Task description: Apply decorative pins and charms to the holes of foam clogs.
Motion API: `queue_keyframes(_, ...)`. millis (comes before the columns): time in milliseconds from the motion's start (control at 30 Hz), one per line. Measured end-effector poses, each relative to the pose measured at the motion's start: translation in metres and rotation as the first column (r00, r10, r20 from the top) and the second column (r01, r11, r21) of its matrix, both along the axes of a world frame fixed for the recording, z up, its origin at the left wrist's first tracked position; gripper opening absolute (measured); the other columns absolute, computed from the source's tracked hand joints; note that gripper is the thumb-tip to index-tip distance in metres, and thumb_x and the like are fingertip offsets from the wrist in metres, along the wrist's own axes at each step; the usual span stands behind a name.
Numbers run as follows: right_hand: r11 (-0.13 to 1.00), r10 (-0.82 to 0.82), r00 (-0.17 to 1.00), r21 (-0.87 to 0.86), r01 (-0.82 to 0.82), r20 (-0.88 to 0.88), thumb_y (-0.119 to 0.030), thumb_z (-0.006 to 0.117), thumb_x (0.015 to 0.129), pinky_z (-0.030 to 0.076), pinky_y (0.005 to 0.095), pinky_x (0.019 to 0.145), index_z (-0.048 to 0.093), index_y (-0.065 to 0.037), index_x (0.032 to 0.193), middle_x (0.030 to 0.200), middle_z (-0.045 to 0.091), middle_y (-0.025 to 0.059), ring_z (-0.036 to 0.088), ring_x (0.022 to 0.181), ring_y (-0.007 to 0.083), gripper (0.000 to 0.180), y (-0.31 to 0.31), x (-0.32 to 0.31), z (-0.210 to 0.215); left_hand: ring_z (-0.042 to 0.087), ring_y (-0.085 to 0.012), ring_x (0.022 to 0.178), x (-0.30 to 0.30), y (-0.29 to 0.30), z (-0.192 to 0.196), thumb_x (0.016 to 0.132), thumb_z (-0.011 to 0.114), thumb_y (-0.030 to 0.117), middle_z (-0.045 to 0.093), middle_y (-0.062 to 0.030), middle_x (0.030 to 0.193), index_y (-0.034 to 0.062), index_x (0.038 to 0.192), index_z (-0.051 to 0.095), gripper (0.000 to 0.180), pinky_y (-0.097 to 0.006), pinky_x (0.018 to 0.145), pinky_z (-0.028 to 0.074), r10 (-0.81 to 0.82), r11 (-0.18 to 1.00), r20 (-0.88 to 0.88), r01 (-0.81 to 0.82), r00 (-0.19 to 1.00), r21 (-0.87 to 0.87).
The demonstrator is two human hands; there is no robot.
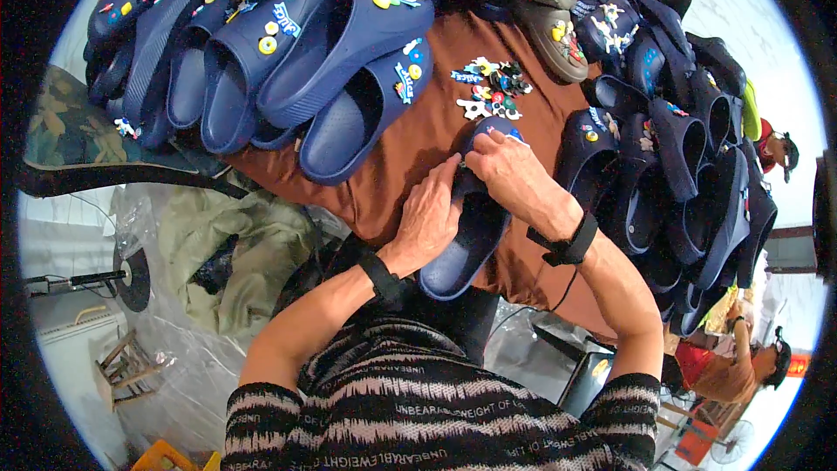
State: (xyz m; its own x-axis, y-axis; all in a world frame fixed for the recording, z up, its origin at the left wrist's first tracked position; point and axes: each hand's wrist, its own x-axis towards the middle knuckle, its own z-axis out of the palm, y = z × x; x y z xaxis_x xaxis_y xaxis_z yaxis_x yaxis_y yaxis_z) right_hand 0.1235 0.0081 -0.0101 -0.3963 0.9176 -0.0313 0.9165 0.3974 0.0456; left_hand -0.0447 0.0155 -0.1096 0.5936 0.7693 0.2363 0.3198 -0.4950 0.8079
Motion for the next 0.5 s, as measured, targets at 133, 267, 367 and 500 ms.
queue_keyframes(133,0.994,-0.059,0.987,-0.103,0.044,-0.148,-0.002,0.060,0.080,0.054,0.0437,0.084,0.070,-0.003,0.093,0.096,0.063,0.0155,0.064,0.098,0.0339,0.016,-0.002,0.009,0.001,0.050,-0.0481,0.123,0.000,-0.001,0.001,0.089,0.057,0.004,0.046,-0.0278,0.140,0.0028,0.152,0.026,0.071,-0.053,0.103,0.041,-0.009,0.998,0.007,0.009,1.000,-0.064)
queue_keyframes(267,0.956,-0.215,0.929,-0.258,0.138,-0.301,0.001,0.056,0.082,0.054,0.0474,0.084,0.070,-0.003,0.097,0.101,0.063,0.0175,0.065,0.101,0.0375,0.022,-0.006,0.018,-0.006,0.050,-0.0482,0.123,-0.002,0.000,0.005,0.089,0.058,0.002,0.047,-0.0278,0.140,0.0027,0.152,0.025,0.072,-0.052,0.104,0.042,-0.022,0.998,-0.009,0.022,1.000,-0.064)
queue_keyframes(367,0.944,-0.261,0.906,-0.287,0.166,-0.334,0.001,0.055,0.084,0.054,0.0475,0.085,0.071,-0.004,0.102,0.104,0.065,0.0182,0.065,0.102,0.0394,0.024,-0.006,0.024,-0.015,0.049,-0.0479,0.125,-0.002,0.000,0.003,0.089,0.058,0.002,0.047,-0.0274,0.140,0.0039,0.152,0.026,0.071,-0.052,0.104,0.042,-0.023,0.997,0.012,0.023,1.000,-0.069)
queue_keyframes(500,0.982,-0.138,0.807,-0.187,0.035,-0.574,-0.002,0.056,0.088,0.053,0.0448,0.085,0.070,-0.002,0.110,0.103,0.069,0.0202,0.066,0.100,0.0399,0.025,-0.007,0.035,-0.018,0.047,-0.0454,0.129,0.000,0.002,0.003,0.089,0.060,0.003,0.042,-0.0256,0.144,0.0051,0.151,0.030,0.069,-0.050,0.109,0.039,-0.037,0.998,0.002,0.037,0.999,-0.046)
